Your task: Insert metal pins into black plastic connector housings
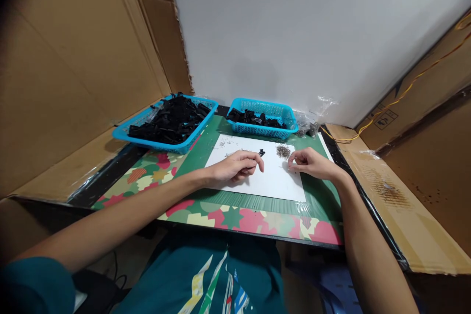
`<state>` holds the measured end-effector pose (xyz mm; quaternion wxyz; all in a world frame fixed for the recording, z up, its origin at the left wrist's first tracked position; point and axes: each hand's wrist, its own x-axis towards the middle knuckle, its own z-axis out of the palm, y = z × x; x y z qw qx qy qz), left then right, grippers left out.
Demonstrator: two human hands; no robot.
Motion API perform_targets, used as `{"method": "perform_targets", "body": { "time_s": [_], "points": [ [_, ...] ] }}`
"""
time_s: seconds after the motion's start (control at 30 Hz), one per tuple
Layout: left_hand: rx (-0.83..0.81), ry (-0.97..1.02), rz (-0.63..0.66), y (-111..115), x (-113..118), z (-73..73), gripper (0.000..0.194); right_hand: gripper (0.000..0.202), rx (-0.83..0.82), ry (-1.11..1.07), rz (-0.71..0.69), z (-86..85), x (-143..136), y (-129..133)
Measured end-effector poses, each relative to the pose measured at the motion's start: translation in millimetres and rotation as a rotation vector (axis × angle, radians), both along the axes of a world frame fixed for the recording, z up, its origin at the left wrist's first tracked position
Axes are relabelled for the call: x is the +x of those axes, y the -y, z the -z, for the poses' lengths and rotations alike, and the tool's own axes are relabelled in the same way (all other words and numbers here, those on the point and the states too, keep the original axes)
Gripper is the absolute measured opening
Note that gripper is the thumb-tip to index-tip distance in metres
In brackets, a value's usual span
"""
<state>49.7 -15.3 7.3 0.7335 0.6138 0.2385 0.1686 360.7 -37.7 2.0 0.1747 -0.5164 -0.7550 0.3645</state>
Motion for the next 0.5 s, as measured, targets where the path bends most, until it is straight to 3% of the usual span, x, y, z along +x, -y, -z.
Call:
{"method": "perform_targets", "body": {
  "time_s": [0.17, 0.3, 0.5],
  "points": [
    [0.042, 0.011, -0.003, 3, 3, 2.3, 0.030, 0.037, 0.008, -0.259, 0.021, -7.4, -31, 11],
    [0.055, 0.048, 0.072, 3, 4, 9.7, 0.047, 0.035, -0.014, -0.423, -0.032, -3.7, -56, 13],
    [0.086, 0.041, 0.160, 2, 3, 14.4, 0.048, 0.027, -0.017, -0.483, -0.094, -1.4, -63, 14]
  ]
}}
